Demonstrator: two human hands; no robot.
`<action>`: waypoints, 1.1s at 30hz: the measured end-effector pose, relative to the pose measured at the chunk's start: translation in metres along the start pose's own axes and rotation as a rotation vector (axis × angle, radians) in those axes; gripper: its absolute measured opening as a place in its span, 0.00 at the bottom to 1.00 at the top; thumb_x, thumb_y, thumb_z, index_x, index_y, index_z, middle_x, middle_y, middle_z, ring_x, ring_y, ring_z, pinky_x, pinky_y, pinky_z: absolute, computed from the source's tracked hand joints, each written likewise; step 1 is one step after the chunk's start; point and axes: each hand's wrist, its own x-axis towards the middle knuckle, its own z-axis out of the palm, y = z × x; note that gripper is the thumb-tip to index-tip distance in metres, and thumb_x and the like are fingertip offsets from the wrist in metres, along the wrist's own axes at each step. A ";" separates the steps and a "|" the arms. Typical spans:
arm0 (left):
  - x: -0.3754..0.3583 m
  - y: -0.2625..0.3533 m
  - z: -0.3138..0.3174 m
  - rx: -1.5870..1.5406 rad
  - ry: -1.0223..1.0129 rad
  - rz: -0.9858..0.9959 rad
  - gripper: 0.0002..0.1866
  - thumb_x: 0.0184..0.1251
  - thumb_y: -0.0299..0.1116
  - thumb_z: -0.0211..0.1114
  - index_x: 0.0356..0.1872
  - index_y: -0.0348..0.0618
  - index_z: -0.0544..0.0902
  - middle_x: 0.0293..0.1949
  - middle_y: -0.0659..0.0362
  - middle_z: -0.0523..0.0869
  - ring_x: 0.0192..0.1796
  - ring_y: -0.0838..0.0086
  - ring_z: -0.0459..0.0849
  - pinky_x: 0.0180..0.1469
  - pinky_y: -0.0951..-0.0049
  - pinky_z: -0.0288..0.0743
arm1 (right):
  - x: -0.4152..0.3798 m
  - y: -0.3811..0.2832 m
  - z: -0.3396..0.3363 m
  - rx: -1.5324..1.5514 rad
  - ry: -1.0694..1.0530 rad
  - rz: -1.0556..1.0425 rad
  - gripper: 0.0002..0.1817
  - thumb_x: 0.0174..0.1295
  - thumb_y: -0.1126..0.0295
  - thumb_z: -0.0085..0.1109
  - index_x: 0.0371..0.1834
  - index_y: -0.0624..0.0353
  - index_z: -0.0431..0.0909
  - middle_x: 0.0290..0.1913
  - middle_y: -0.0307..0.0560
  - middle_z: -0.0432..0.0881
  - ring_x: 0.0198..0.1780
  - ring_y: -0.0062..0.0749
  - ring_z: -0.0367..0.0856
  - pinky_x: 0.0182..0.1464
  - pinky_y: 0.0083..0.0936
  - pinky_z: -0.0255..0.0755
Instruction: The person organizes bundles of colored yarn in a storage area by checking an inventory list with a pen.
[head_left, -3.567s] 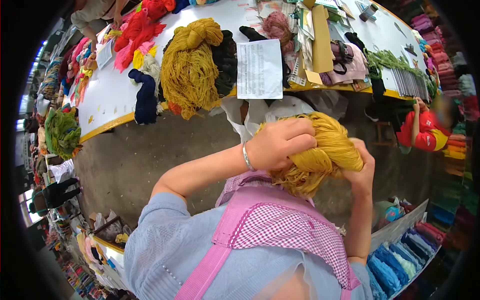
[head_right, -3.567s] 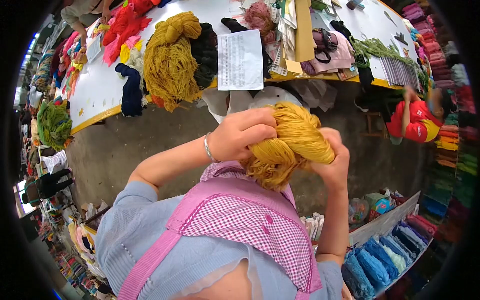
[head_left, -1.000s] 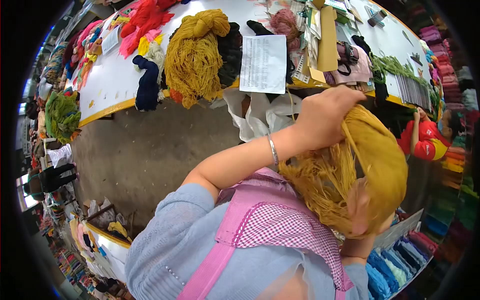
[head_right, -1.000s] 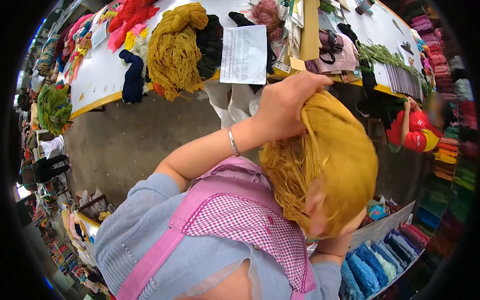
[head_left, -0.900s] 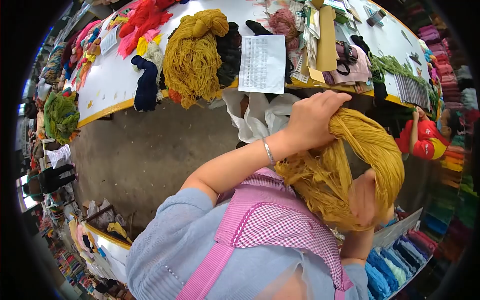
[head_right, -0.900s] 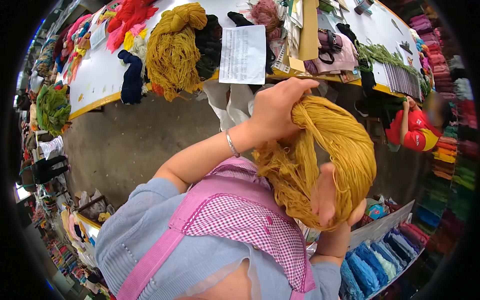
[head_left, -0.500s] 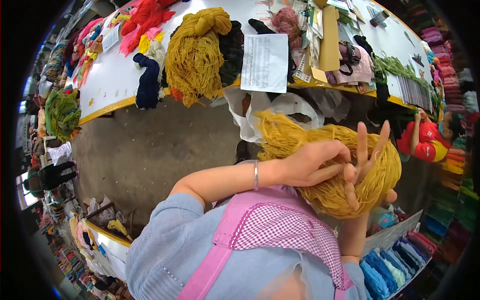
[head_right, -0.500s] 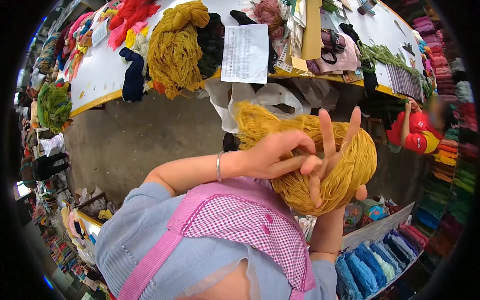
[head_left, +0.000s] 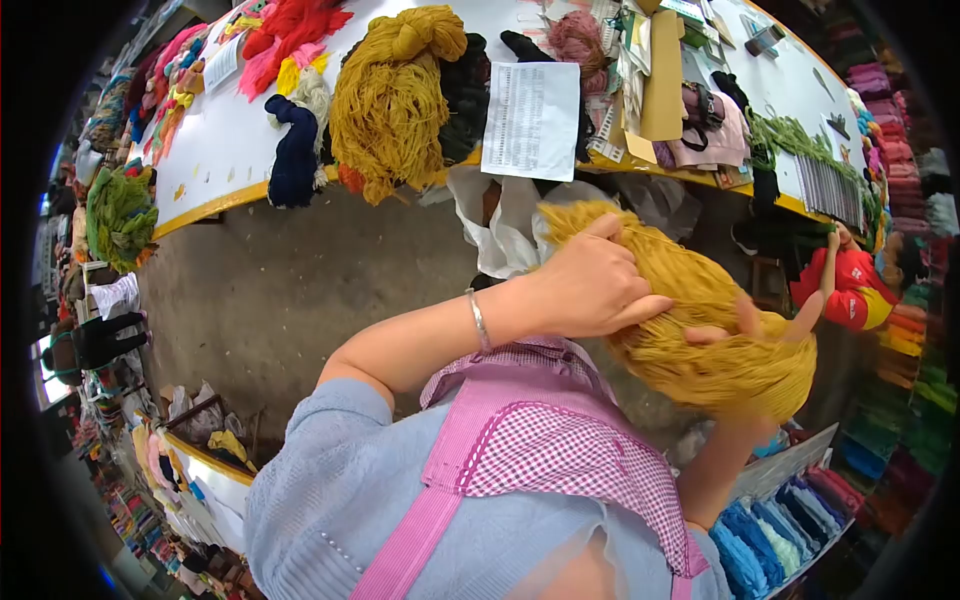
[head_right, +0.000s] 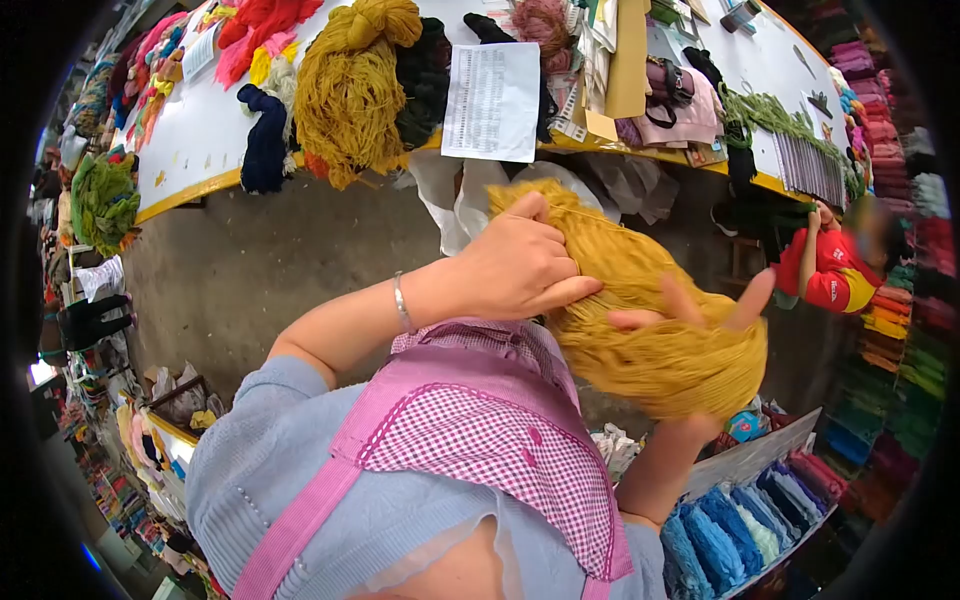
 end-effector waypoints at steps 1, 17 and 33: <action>0.000 -0.005 0.005 0.042 -0.099 -0.026 0.16 0.66 0.44 0.62 0.22 0.46 0.82 0.18 0.60 0.77 0.26 0.69 0.77 0.43 0.65 0.62 | -0.002 0.005 0.006 -0.081 -0.024 -0.026 0.69 0.50 0.44 0.74 0.80 0.37 0.22 0.73 0.67 0.60 0.58 0.66 0.77 0.53 0.51 0.78; 0.007 -0.031 0.002 -0.701 0.004 0.000 0.35 0.61 0.43 0.72 0.68 0.44 0.70 0.63 0.52 0.77 0.65 0.66 0.76 0.63 0.64 0.68 | 0.028 0.006 0.017 -0.522 0.003 -0.356 0.71 0.43 0.31 0.70 0.81 0.55 0.35 0.79 0.64 0.44 0.80 0.57 0.41 0.78 0.48 0.34; -0.010 0.028 -0.066 -1.770 -0.337 -0.335 0.27 0.58 0.25 0.64 0.60 0.28 0.73 0.53 0.45 0.83 0.57 0.57 0.82 0.61 0.60 0.75 | 0.086 0.003 -0.019 -1.708 -0.796 -0.730 0.28 0.64 0.60 0.58 0.67 0.58 0.71 0.71 0.48 0.68 0.74 0.46 0.60 0.75 0.46 0.49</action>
